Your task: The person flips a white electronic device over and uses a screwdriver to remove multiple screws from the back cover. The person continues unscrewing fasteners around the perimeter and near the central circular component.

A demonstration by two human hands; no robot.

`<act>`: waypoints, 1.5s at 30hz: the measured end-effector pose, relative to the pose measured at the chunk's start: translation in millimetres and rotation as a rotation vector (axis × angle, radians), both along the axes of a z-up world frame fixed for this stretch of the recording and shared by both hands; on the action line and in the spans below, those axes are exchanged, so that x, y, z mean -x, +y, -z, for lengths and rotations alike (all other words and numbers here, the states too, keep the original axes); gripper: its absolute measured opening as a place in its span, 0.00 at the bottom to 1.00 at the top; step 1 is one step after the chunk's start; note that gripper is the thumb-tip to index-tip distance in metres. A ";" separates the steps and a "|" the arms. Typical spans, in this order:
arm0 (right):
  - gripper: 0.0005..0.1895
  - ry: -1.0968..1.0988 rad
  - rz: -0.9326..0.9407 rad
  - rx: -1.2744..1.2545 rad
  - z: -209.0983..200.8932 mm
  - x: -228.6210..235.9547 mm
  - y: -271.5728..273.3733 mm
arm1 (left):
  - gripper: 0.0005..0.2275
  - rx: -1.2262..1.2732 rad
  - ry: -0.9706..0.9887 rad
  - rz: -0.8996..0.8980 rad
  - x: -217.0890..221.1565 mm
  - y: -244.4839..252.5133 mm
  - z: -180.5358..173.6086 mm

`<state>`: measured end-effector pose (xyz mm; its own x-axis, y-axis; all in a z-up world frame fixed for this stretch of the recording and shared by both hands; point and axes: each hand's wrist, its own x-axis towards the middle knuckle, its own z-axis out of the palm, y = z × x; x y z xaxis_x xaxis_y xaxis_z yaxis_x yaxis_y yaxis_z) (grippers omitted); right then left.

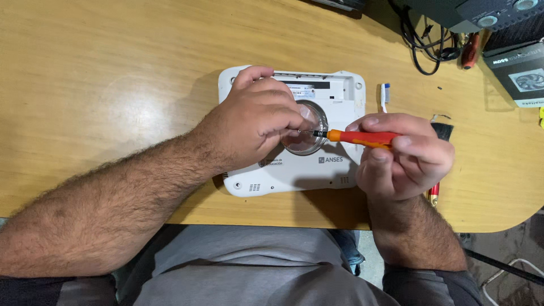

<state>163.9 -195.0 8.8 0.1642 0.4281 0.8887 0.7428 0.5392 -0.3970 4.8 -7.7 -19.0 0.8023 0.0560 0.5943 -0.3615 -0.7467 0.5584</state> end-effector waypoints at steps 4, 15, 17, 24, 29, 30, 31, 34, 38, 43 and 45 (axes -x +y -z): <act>0.09 -0.017 -0.055 0.009 -0.9 -2.8 -3.5 | 0.03 0.009 -0.009 -0.010 0.2 -0.9 -1.9; 0.07 -0.064 0.017 0.121 -4.8 8.1 -11.1 | 0.06 -0.029 -0.015 -0.061 1.2 -1.5 -6.0; 0.07 -0.092 -0.024 0.181 -9.7 6.5 -17.8 | 0.05 -0.036 -0.022 -0.062 1.3 -1.0 -5.3; 0.15 -0.167 -0.044 0.352 -17.0 5.3 -28.1 | 0.04 -0.086 0.053 -0.031 4.7 -1.5 -16.6; 0.15 -0.166 -0.046 0.386 -18.6 7.5 -28.4 | 0.03 -0.084 0.009 -0.007 6.6 -0.6 -19.8; 0.15 -0.144 -0.059 0.387 -18.9 9.2 -28.2 | 0.02 -0.091 0.004 -0.002 7.2 -0.5 -20.4; 0.15 -0.140 -0.059 0.390 -18.1 10.7 -28.8 | 0.02 -0.088 0.007 -0.001 7.1 -0.4 -19.4; 0.18 -0.085 -0.017 0.373 -15.0 11.4 -26.5 | 0.05 -0.094 -0.045 0.005 7.4 0.3 -17.8; 0.16 -0.161 -0.110 0.183 -10.2 3.3 -19.5 | 0.03 -0.100 -0.004 0.054 9.1 2.6 -23.0; 0.24 -0.053 -0.303 0.241 -19.3 8.3 -31.2 | 0.19 -0.043 -0.025 0.148 11.1 13.7 -27.8; 0.24 -0.125 -0.321 0.475 -28.9 15.4 -39.5 | 0.19 0.028 -0.078 0.095 10.8 18.5 -28.2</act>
<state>148.5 -234.4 37.8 -0.1330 0.7954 0.5914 0.6287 0.5289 -0.5701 -6.0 10.8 9.2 0.7564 -0.0008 0.6541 -0.4728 -0.6917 0.5459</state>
